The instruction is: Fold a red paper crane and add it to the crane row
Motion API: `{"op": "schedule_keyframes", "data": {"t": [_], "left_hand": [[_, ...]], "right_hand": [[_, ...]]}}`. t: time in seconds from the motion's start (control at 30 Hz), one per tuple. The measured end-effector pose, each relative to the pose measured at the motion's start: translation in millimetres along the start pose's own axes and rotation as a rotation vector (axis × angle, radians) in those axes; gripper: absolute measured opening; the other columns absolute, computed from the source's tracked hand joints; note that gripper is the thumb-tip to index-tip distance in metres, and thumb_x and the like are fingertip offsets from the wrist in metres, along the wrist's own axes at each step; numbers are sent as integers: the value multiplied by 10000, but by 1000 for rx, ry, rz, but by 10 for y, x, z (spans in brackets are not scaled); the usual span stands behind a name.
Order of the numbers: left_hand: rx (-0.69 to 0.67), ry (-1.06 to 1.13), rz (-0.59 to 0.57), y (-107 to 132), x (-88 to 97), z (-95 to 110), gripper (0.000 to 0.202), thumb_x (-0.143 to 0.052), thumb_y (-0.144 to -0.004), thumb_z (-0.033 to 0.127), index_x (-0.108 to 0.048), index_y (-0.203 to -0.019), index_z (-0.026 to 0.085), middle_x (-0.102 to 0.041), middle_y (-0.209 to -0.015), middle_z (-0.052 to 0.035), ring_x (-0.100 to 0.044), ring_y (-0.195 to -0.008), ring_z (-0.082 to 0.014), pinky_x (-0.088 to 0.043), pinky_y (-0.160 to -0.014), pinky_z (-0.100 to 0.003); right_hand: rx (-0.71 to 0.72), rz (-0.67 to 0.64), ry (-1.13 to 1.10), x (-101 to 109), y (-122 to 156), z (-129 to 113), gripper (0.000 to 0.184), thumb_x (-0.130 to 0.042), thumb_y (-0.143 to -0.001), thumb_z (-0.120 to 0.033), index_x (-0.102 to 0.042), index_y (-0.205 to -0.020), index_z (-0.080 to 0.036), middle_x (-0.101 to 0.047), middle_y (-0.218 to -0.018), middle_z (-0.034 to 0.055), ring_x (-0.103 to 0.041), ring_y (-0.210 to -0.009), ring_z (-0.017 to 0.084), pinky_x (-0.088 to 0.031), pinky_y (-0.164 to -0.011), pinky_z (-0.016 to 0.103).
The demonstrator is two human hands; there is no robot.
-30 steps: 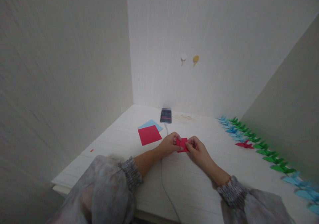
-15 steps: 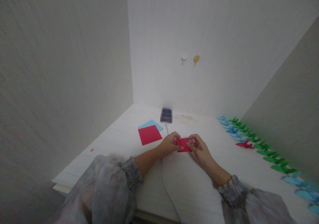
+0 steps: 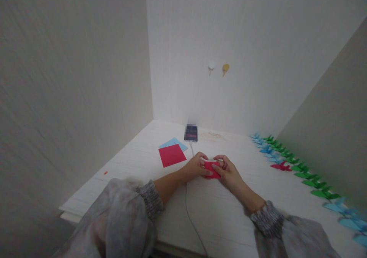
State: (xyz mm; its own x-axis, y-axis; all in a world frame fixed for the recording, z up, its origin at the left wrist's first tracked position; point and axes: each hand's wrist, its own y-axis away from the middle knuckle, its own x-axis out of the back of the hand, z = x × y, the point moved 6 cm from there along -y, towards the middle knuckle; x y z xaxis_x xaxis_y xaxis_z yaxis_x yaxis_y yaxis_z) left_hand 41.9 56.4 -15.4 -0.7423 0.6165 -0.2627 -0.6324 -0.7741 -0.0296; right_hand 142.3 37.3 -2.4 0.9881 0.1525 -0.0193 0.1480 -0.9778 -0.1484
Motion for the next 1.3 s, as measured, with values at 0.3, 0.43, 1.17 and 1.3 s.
{"op": "schedule_keyframes", "data": {"t": [0.3,0.43,1.17,1.3], "left_hand": [[45,72,-73,63,-85,47,603,-729,-483,155,-309,-914,186,-621,-652,5,-619,-585,-183,-474,-585,-331],[26,123,-112,78,-117,85,589,-721,-495,143,-315,-919,187,-635,-679,-2,-622,-616,-178,-470,-628,-339],[75,127,-69,78,-77,43,516,-699,-547,176,-339,-916,174,-635,-638,-16,-628,-634,-179,-466,-650,-327],[93,72,-61,68,-65,-18,548,-711,-530,218,-334,-926,174,-635,-628,-16,-623,-590,-177,-479,-605,-327]], "right_hand": [[0,15,-38,32,1,-19,345,-628,-624,-362,-410,-848,-217,-498,-512,-72,-468,-404,93,-355,-408,216],[-8,-6,-70,53,7,-55,360,-637,-619,-346,-407,-863,-213,-541,-540,-55,-493,-429,104,-365,-425,222],[23,23,-77,109,15,-98,385,-643,-622,-361,-410,-885,-205,-577,-576,-37,-530,-458,114,-406,-460,243],[28,36,-42,46,23,-98,367,-629,-626,-377,-409,-867,-208,-554,-555,-46,-504,-433,104,-381,-427,226]]}}
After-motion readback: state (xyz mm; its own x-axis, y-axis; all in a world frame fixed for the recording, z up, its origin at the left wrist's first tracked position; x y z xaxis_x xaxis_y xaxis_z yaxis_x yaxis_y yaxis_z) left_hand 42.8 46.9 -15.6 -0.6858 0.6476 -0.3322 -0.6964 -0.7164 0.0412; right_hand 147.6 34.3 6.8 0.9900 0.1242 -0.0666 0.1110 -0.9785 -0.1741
